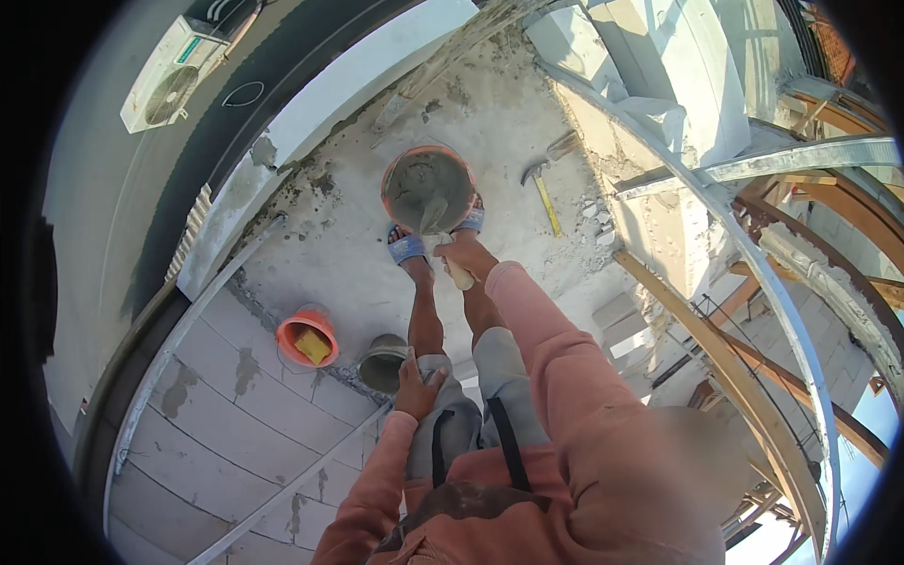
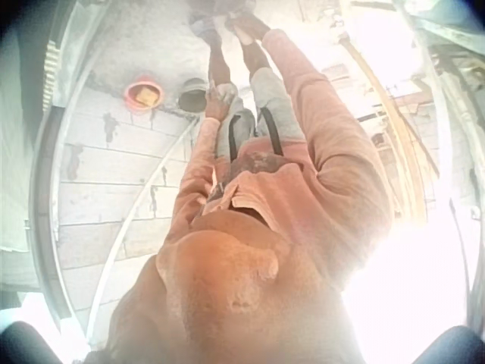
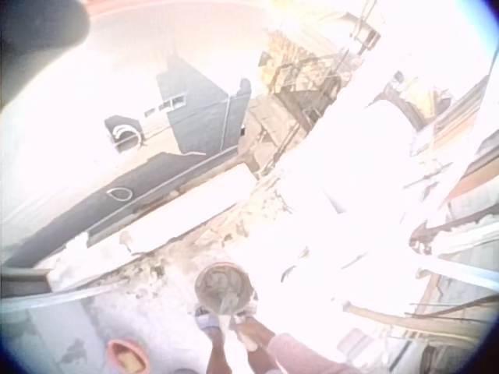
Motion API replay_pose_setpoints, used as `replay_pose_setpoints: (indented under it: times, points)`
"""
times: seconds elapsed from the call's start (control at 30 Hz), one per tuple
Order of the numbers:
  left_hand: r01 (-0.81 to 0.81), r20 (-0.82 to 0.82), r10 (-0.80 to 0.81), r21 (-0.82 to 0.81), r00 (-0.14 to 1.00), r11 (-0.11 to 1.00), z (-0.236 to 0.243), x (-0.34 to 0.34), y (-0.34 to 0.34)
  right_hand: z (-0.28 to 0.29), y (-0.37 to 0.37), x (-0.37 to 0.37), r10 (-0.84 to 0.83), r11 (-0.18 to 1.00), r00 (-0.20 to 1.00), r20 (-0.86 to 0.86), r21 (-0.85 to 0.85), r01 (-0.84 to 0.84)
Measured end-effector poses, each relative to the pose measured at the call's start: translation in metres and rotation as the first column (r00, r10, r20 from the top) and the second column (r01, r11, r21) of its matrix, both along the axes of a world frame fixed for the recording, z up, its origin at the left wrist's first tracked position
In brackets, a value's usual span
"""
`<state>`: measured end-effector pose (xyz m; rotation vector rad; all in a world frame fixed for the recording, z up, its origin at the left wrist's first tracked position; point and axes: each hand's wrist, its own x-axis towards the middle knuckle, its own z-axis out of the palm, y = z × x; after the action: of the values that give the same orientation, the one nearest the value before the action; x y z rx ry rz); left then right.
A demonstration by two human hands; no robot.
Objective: The person applies mortar from a bucket onto a structure using a trowel, handles a concrete block to apply mortar to its side, and then presses it into place on the wall.
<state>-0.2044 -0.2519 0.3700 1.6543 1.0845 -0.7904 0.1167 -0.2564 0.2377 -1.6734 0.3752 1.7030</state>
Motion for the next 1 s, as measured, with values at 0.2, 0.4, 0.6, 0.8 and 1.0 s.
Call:
replay_pose_setpoints:
  times: [0.2, 0.4, 0.6, 0.8, 1.0]
  points:
    - [0.109, -0.059, -0.12, -0.162, 0.991, 0.981, 0.029, 0.017, 0.05, -0.002, -0.003, -0.018, -0.452, 0.887, 0.889, -0.076, 0.061, 0.457]
    - [-0.043, -0.035, 0.038, -0.142, 0.999, 0.989, 0.022, -0.04, 0.108, 0.032, -0.054, -0.073, -0.281, 0.932, 0.933, 0.223, -0.166, 0.321]
    - [-0.153, -0.001, 0.159, -0.28, 0.987, 0.948, 0.029, -0.055, 0.172, 0.106, -0.167, -0.128, -0.041, 0.96, 0.908, 0.416, -0.234, 0.151]
    - [0.812, -0.01, -0.868, 0.36, 0.497, 0.46, 0.023, -0.121, 0.216, 0.175, -0.253, -0.179, -0.215, 0.758, 0.733, 0.646, -0.362, 0.542]
    - [0.735, -0.37, -0.638, 0.259, 0.675, 0.627, -0.02, -0.144, 0.244, 0.193, -0.331, -0.28, -0.244, 0.585, 0.624, 0.742, -0.4, 0.705]
